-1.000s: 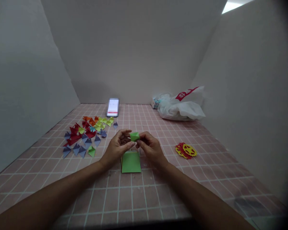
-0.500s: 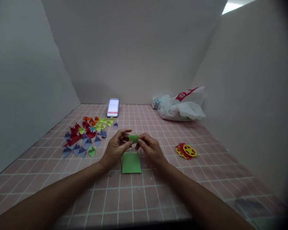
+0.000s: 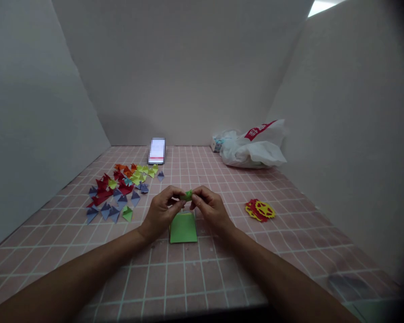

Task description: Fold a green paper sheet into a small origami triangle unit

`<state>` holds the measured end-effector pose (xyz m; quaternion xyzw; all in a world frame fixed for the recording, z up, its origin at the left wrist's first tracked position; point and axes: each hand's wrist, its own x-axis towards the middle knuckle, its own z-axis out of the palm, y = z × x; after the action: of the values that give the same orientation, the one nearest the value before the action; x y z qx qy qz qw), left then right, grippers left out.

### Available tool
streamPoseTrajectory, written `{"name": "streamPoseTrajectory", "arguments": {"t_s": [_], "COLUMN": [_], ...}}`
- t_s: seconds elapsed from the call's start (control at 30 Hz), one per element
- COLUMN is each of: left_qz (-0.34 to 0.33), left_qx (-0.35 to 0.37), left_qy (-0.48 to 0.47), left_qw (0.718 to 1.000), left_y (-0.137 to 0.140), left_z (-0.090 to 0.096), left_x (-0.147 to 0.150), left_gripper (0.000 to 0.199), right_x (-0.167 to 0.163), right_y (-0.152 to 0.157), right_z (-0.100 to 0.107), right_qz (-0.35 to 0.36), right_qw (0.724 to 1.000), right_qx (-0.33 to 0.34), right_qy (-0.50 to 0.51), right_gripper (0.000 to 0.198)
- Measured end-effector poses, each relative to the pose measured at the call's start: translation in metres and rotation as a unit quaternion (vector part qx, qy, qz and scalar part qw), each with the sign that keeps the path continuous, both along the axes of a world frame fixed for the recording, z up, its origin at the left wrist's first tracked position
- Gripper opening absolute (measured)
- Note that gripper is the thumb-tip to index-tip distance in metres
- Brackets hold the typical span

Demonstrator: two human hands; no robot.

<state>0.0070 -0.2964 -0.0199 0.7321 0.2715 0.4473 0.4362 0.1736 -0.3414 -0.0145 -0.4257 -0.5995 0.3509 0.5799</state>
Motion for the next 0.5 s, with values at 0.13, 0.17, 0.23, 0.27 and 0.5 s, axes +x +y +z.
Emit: {"name": "streamPoseTrajectory", "arguments": {"t_s": [0.13, 0.17, 0.23, 0.27, 0.5], "left_qz": [0.002, 0.005, 0.011, 0.013, 0.013], "left_qx": [0.041, 0.055, 0.088, 0.105, 0.195], "left_qy": [0.02, 0.028, 0.046, 0.054, 0.09], "left_qw": [0.999, 0.998, 0.995, 0.993, 0.977], "left_y": [-0.001, -0.002, -0.002, -0.003, -0.003], "left_z": [0.004, 0.005, 0.008, 0.009, 0.012], "left_x": [0.0, 0.0, 0.0, 0.0, -0.001], "left_gripper": [0.008, 0.008, 0.008, 0.008, 0.009], "right_x": [0.0, 0.0, 0.0, 0.0, 0.0], "right_y": [0.0, 0.0, 0.0, 0.0, 0.0], "right_z": [0.001, 0.001, 0.001, 0.001, 0.001], "right_qz": [0.002, 0.001, -0.001, -0.001, -0.001], "right_qw": [1.0, 1.0, 1.0, 1.0, 1.0], "right_qx": [0.0, 0.0, -0.002, -0.004, -0.017], "right_qy": [-0.004, -0.004, -0.002, -0.001, 0.015], "right_gripper": [0.019, 0.019, 0.019, 0.019, 0.019]}}
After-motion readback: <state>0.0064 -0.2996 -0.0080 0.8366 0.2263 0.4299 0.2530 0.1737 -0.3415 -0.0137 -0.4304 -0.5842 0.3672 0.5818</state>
